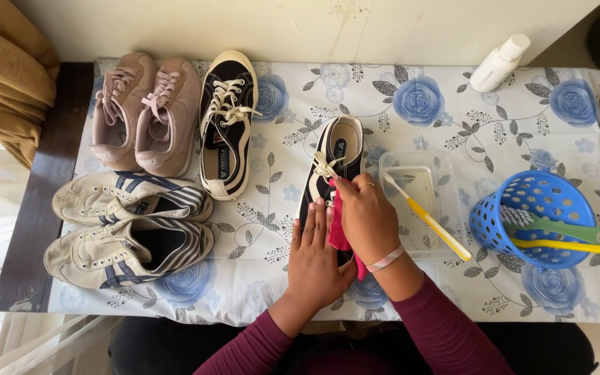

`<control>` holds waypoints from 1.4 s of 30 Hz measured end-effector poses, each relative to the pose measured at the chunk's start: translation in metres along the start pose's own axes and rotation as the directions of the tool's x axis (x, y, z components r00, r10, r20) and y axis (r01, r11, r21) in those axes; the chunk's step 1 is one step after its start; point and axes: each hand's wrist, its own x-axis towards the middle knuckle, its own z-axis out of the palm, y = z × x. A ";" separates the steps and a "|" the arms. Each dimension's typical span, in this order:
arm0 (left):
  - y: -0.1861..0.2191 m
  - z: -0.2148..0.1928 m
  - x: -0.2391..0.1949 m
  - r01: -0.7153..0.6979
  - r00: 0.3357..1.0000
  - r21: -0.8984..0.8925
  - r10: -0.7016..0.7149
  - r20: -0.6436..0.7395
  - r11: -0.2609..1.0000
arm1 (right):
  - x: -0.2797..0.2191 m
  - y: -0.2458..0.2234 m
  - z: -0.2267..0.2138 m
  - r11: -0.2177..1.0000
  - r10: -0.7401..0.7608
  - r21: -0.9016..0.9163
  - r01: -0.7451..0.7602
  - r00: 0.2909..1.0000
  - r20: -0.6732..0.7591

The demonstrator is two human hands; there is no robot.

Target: The person scrubs the white laces and rubber toe cap of a black sneaker using a yellow toothbrush dipped in a liquid solution. They then wipe the shoe with a pink cloth. Other shoes are visible on the table.

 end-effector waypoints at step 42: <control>-0.003 0.006 -0.005 -0.073 0.979 0.097 0.090 -0.181 0.993 | -0.023 0.024 -0.013 0.949 -0.058 0.316 0.017 0.991 0.124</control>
